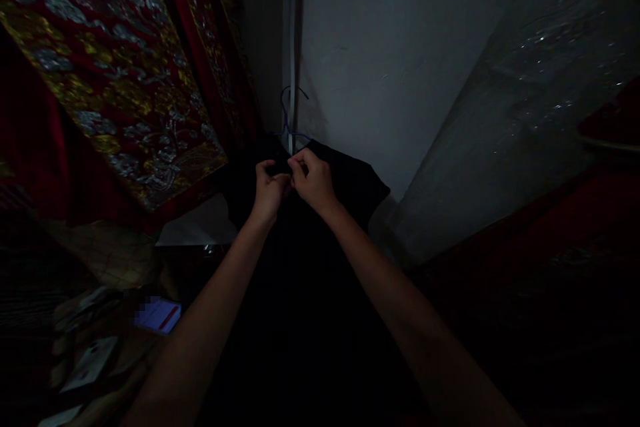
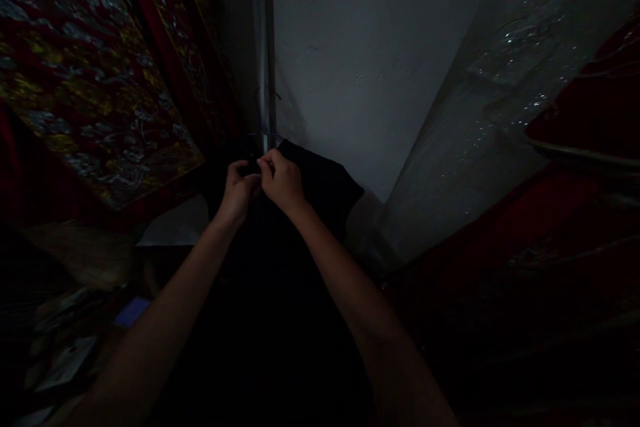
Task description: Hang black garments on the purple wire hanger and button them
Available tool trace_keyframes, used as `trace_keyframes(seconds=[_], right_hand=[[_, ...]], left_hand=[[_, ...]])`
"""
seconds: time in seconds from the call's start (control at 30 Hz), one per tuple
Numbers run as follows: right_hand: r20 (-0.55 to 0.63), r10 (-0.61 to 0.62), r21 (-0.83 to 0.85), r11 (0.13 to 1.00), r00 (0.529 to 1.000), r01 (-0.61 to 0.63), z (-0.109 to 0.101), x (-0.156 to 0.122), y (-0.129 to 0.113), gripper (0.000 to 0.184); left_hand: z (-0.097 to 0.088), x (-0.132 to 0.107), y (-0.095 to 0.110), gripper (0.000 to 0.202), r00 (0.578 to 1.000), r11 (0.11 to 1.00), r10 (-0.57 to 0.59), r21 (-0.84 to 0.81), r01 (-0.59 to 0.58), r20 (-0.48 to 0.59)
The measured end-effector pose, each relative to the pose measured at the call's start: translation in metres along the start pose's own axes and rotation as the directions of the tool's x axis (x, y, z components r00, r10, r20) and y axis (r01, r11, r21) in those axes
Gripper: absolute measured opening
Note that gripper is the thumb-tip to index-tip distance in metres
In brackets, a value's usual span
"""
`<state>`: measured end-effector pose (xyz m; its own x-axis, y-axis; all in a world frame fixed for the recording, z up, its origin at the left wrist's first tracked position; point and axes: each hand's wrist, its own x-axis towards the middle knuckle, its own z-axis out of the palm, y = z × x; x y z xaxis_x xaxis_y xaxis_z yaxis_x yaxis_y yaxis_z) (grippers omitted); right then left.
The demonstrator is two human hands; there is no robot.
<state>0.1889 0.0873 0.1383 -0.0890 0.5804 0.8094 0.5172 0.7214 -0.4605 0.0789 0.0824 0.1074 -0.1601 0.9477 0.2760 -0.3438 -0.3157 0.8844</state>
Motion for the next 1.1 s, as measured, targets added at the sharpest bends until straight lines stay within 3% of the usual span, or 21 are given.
trace_keyframes(seconds=[0.07,0.13,0.2,0.3,0.37,0.53,0.67,0.77,0.9,1.0,1.1], right_hand=[[-0.021,-0.023,0.075,0.997,1.000,0.024,-0.002,0.012,-0.009,0.017],[0.017,-0.064,0.117,0.991,0.998,0.061,-0.012,0.023,-0.016,0.019],[0.140,-0.080,0.113,0.992,0.987,0.064,-0.025,0.029,-0.019,0.017],[0.358,-0.068,0.050,0.997,0.931,0.054,-0.043,0.026,-0.014,0.018],[0.398,-0.082,0.016,0.996,0.914,0.082,-0.048,0.019,-0.009,0.020],[0.271,-0.139,-0.082,0.983,0.953,0.167,-0.038,0.011,-0.001,0.022],[0.133,-0.103,-0.087,0.989,0.986,0.116,-0.032,0.024,0.000,0.025],[-0.063,-0.053,0.013,0.998,0.997,0.054,-0.054,0.037,0.004,0.034],[-0.257,0.066,0.192,0.981,0.964,-0.016,-0.105,0.030,0.022,0.037],[-0.273,0.239,0.409,0.905,0.932,-0.113,-0.136,-0.001,0.042,0.036],[-0.147,0.430,0.631,0.735,0.891,-0.250,-0.150,-0.044,0.063,0.034]], left_hand=[[-0.002,-0.003,-0.011,0.046,0.997,0.997,-0.073,-0.010,0.072,-0.038],[-0.004,-0.008,-0.015,0.040,0.997,0.997,-0.070,-0.037,0.068,-0.033],[-0.004,-0.012,-0.011,0.036,0.999,0.997,0.048,-0.065,-0.047,0.015],[0.001,-0.016,0.007,0.036,0.967,0.969,0.239,-0.081,-0.232,0.087],[0.005,-0.017,0.018,0.037,0.954,0.960,0.276,-0.080,-0.268,0.116],[0.013,-0.006,0.027,0.036,0.972,0.977,0.202,-0.099,-0.190,0.119],[0.010,-0.001,0.005,0.038,0.994,0.994,0.091,-0.064,-0.087,0.056],[-0.007,-0.017,-0.030,0.039,0.996,0.995,-0.039,0.096,0.032,0.082],[-0.040,-0.048,-0.069,0.037,0.979,0.940,-0.154,0.324,0.104,0.134],[-0.052,-0.045,-0.067,0.047,0.997,0.923,-0.025,0.384,-0.003,0.069],[-0.050,-0.008,-0.043,0.067,0.981,0.919,0.176,0.370,-0.135,-0.079]])
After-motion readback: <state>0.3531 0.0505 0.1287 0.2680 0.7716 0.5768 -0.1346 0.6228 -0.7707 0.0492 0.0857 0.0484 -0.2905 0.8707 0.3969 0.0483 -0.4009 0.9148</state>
